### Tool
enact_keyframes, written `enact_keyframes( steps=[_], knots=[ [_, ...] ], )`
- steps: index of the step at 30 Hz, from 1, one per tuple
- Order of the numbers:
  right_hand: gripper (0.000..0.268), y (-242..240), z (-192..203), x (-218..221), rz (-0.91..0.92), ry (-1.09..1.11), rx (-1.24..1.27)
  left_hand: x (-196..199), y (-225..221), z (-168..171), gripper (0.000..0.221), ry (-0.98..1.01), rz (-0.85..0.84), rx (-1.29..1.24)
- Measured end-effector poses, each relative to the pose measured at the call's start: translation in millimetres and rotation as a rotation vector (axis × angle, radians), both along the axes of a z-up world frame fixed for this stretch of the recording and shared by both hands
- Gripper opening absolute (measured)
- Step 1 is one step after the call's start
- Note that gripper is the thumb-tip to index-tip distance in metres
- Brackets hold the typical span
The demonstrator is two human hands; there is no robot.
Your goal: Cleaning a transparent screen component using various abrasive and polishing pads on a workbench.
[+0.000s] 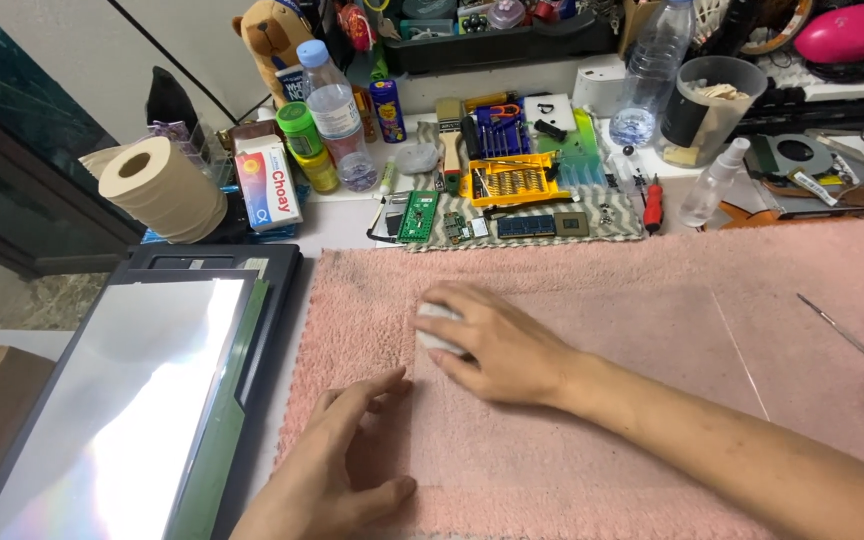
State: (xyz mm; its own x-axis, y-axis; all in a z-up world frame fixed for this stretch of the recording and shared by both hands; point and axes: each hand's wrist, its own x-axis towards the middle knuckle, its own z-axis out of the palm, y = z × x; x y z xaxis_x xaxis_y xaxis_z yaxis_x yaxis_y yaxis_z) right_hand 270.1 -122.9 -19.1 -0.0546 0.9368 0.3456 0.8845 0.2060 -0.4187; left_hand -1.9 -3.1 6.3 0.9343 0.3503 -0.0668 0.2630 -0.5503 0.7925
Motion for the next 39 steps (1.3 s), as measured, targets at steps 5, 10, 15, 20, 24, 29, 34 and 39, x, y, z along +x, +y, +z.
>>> enact_keyframes(
  steps=[5, 10, 15, 20, 24, 29, 34, 39],
  knots=[
    [0.049, -7, 4, -2, 0.074, 0.034, 0.019, 0, 0, 2, 0.113, 0.055, 0.023, -0.016],
    [0.046, -15, 13, -10, 0.044, 0.030, 0.002, 0, 0, 6, 0.112, 0.079, 0.017, -0.033],
    [0.049, -11, 5, 6, 0.040, 0.063, 0.021, 2, 2, 3, 0.115, 0.039, -0.012, 0.011],
    [0.036, -24, 26, -19, 0.197, 0.070, 0.040, 4, 5, 4, 0.116, 0.002, -0.058, 0.039],
    [0.054, -17, 10, -6, -0.007, 0.074, -0.106, 6, 3, 5, 0.118, 0.027, -0.030, 0.040],
    [0.049, -29, 15, -17, 0.153, 0.097, -0.001, 5, 5, 7, 0.132, 0.084, -0.001, -0.002],
    [0.050, -30, 16, -18, 0.004, 0.160, -0.042, 11, -2, 21, 0.143, 0.259, 0.089, -0.013],
    [0.032, -37, 28, -23, 0.045, 0.248, -0.062, 7, 2, 13, 0.142, 0.230, 0.088, -0.070]
  ],
)
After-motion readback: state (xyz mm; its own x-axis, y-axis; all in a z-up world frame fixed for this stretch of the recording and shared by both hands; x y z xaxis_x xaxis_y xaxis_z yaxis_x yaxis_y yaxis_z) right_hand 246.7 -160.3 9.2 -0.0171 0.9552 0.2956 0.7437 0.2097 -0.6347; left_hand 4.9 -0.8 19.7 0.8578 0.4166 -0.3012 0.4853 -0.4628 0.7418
